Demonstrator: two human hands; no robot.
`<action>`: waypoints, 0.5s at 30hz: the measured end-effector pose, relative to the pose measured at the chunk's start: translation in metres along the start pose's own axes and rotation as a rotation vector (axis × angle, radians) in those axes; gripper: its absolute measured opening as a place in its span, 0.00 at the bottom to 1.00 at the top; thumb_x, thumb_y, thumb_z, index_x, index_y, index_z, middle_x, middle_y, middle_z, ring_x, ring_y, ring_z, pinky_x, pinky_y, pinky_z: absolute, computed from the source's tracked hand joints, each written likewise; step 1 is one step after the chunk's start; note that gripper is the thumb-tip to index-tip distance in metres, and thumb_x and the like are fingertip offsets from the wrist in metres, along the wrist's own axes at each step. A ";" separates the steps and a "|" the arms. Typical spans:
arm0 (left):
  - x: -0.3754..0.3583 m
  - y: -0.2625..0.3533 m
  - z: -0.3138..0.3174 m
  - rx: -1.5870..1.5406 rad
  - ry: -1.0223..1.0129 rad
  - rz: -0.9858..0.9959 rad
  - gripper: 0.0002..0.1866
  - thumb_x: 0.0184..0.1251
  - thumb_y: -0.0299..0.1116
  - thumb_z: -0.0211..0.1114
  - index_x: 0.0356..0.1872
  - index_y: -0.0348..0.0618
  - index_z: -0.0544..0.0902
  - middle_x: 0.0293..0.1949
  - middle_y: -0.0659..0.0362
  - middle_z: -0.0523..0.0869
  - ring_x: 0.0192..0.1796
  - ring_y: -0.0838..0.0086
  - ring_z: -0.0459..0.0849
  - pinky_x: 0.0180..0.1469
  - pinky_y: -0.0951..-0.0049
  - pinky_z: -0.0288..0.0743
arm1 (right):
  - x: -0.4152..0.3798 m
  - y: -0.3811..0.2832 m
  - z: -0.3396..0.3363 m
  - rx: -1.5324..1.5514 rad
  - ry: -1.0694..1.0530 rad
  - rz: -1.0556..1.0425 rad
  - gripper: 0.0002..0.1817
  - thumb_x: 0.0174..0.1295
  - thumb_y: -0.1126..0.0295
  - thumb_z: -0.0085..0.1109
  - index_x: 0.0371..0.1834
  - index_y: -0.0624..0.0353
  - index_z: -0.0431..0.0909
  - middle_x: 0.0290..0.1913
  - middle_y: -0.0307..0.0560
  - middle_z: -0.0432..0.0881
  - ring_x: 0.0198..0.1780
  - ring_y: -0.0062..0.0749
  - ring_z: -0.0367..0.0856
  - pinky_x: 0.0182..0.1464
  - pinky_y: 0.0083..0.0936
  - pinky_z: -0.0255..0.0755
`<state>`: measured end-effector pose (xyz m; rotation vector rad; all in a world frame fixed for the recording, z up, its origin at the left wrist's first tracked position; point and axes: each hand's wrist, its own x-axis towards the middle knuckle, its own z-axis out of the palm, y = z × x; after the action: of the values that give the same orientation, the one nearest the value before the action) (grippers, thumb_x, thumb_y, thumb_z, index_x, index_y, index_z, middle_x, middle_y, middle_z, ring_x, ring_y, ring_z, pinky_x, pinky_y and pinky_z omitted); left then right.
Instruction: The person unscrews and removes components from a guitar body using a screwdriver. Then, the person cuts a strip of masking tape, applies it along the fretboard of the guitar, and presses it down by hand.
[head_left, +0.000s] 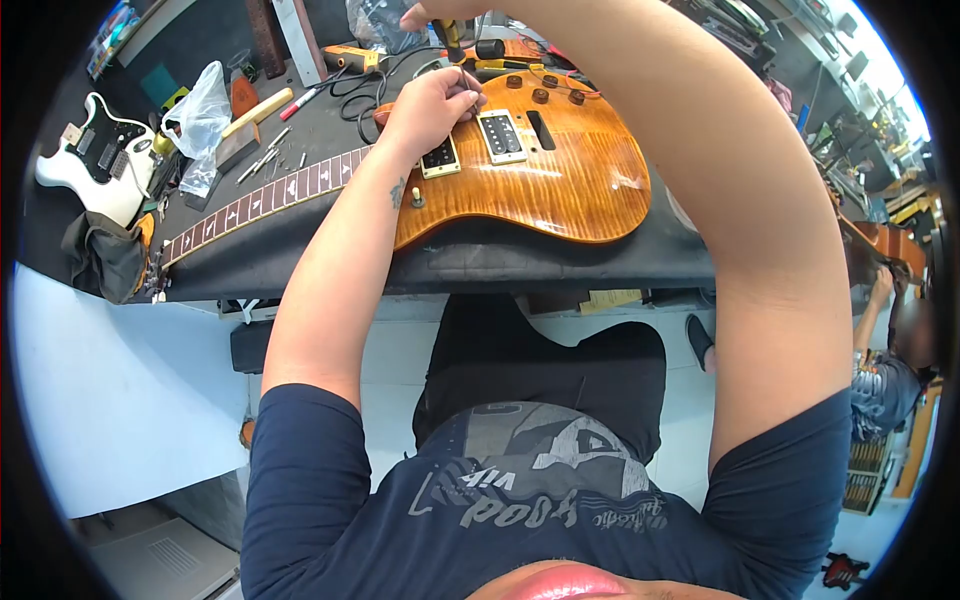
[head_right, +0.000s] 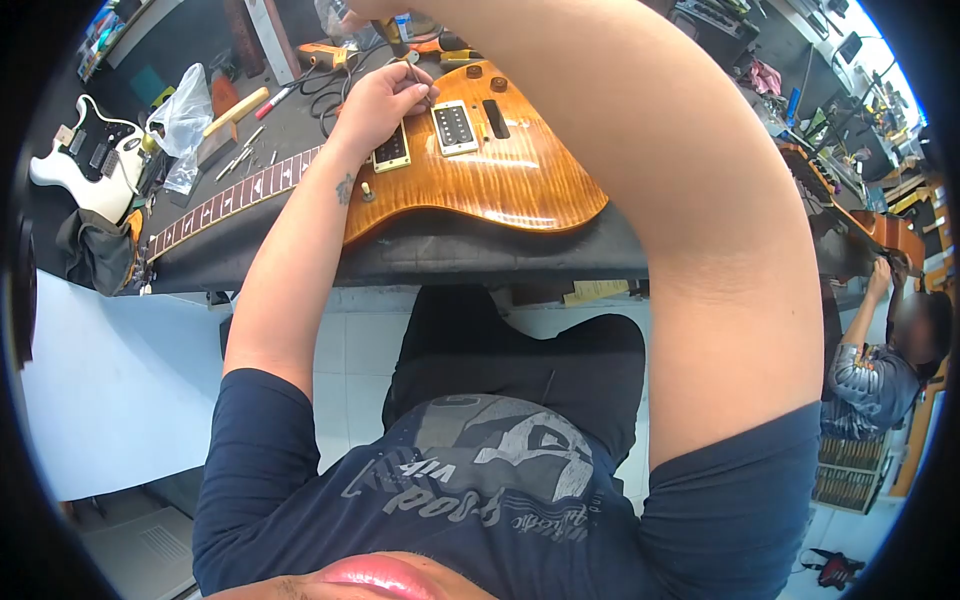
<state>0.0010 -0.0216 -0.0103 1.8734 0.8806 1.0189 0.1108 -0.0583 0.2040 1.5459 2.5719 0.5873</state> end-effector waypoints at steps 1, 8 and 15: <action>-0.001 0.001 0.000 0.001 0.001 -0.007 0.06 0.81 0.25 0.66 0.50 0.34 0.87 0.44 0.56 0.95 0.43 0.80 0.91 0.49 0.76 0.86 | -0.005 -0.002 -0.003 0.016 -0.011 0.028 0.23 0.68 0.49 0.74 0.51 0.59 0.93 0.47 0.57 0.93 0.50 0.52 0.92 0.54 0.43 0.85; -0.001 -0.002 0.000 -0.002 0.013 0.018 0.07 0.80 0.25 0.66 0.50 0.33 0.87 0.44 0.55 0.95 0.42 0.79 0.91 0.48 0.75 0.86 | 0.000 0.017 -0.018 0.074 -0.192 -0.235 0.19 0.68 0.55 0.72 0.50 0.58 0.93 0.46 0.56 0.94 0.51 0.49 0.93 0.52 0.43 0.86; -0.001 0.003 0.001 0.062 -0.008 0.015 0.08 0.79 0.25 0.66 0.51 0.33 0.88 0.44 0.55 0.96 0.41 0.79 0.91 0.48 0.74 0.86 | -0.004 0.004 -0.002 -0.003 -0.049 0.119 0.16 0.65 0.57 0.74 0.47 0.57 0.94 0.44 0.57 0.93 0.47 0.49 0.93 0.51 0.41 0.85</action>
<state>0.0023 -0.0241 -0.0087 1.9372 0.9044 1.0031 0.1159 -0.0603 0.2066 1.6993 2.4561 0.5557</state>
